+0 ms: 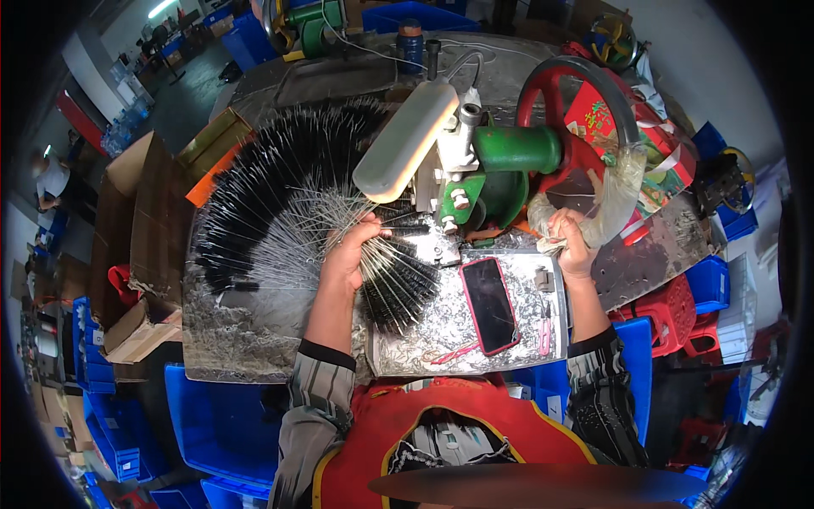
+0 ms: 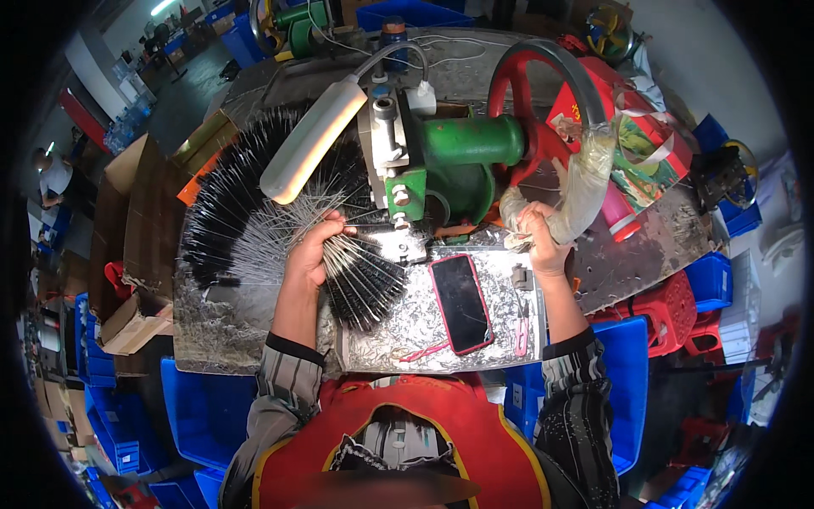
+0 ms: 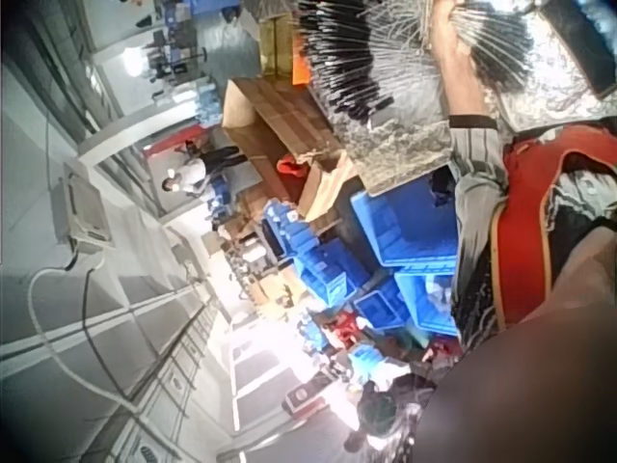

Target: Manually assemble and secure bristles into brush heads using an industrial machine.

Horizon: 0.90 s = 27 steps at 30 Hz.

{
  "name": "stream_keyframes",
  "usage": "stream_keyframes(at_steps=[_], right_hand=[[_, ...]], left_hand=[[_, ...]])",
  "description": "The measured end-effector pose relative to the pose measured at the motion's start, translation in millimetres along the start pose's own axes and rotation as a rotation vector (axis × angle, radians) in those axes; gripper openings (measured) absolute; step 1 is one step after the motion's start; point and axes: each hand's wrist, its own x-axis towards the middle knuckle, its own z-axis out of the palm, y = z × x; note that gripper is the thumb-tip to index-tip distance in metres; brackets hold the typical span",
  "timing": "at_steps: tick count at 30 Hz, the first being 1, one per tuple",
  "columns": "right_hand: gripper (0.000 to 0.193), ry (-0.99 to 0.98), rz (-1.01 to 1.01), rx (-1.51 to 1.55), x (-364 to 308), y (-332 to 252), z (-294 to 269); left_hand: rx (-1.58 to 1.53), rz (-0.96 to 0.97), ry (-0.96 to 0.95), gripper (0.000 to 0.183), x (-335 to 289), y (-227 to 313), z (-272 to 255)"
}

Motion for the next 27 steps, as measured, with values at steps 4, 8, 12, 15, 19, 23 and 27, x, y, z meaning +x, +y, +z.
stream_keyframes(at_steps=[4, 8, 12, 15, 19, 23, 27], right_hand=[[0.018, -0.062, -0.007, -0.051, 1, -2, -2], [0.019, -0.060, -0.058, -0.033, 3, 4, -6], [0.024, 0.017, 0.010, -0.098, 3, -4, 4], [0.025, 0.015, 0.011, -0.079, 4, -5, 7], [0.025, 0.005, 0.013, -0.088, 4, -5, 4], [0.025, -0.018, 0.013, -0.086, 4, -2, 0], [0.017, -0.020, 0.064, -0.028, 4, -10, 1]], left_hand=[[0.140, -0.036, 0.046, 0.023, -10, 4, -4], [0.290, -0.042, -0.009, 0.030, -22, 9, -2], [0.324, -0.020, -0.101, 0.034, -26, 15, -2], [0.124, -0.016, -0.108, 0.026, -26, 11, -7], [-0.088, -0.009, -0.123, 0.022, -18, 6, -19], [-0.283, 0.016, -0.144, 0.026, -18, 13, -10], [-0.314, 0.047, -0.063, 0.026, -11, -3, -13]])
